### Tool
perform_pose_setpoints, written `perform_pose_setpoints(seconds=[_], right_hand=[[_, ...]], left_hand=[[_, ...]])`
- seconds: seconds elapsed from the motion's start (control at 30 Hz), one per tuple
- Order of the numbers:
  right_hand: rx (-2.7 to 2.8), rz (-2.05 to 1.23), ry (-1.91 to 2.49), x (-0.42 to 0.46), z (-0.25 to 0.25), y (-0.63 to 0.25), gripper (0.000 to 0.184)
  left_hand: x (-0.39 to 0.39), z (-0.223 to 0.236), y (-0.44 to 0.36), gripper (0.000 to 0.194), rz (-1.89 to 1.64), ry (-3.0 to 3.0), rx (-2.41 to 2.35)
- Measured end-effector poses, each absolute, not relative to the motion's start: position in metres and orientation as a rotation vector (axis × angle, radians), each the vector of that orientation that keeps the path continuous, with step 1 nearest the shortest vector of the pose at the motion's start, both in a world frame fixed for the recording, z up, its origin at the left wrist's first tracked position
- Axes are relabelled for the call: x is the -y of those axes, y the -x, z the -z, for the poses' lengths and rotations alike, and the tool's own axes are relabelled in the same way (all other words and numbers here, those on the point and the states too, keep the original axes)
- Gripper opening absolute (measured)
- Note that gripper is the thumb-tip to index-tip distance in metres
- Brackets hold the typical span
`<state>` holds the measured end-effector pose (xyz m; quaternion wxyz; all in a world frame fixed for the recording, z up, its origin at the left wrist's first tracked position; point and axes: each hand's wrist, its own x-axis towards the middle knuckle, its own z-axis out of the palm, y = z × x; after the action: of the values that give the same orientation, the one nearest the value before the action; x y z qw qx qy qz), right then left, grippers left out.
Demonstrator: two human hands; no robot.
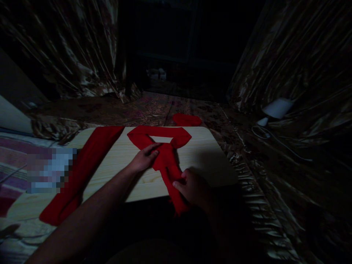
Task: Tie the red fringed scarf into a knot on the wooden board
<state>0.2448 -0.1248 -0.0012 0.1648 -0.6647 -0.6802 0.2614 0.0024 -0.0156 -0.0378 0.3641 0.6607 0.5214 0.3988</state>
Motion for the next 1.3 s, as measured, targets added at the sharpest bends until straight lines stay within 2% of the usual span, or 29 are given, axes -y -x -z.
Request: perform_pose_setpoints(seconds=[0.13,0.33,0.5,0.57,0.7,0.77,0.93,1.07,1.2,1.3], right_hand=[[1.918,-0.761,1.856,0.13,0.004,-0.247,0.028],[1.661,-1.042,1.621,0.132,0.023,-0.242,0.052],[1.371,-1.156,1.506,0.124,0.029,-0.231,0.061],[1.256,-1.287,1.466,0.121,0.026,-0.228,0.057],[1.213,-1.523,1.395,0.114,0.016,-0.225,0.028],[1.198,-1.523,1.389,0.111,0.012,-0.225,0.021],[1.145,-1.492,1.294,0.111,0.004,-0.23,0.03],[1.229,-1.712,1.231,0.122,-0.001,-0.243,0.043],[1.395,-1.887,1.3,0.134,-0.007,-0.264,0.038],[1.463,-1.919,1.173,0.14,-0.011,-0.278,0.045]], left_hand=[[0.014,0.04,-0.003,0.045,-0.975,-1.742,-1.381],[0.013,0.041,-0.004,0.048,-0.883,-1.947,-1.463],[0.016,0.037,-0.005,0.046,-0.849,-2.017,-1.542],[0.017,0.037,-0.006,0.046,-0.852,-2.033,-1.553],[0.016,0.037,-0.005,0.045,-0.838,-2.051,-1.565],[0.015,0.038,-0.005,0.046,-0.832,-2.053,-1.566],[0.015,0.039,-0.006,0.047,-0.828,-2.039,-1.565],[0.016,0.039,-0.006,0.047,-0.831,-2.039,-1.569],[0.017,0.038,-0.007,0.048,-0.818,-2.048,-1.572],[0.016,0.037,-0.007,0.049,-0.813,-2.056,-1.572]])
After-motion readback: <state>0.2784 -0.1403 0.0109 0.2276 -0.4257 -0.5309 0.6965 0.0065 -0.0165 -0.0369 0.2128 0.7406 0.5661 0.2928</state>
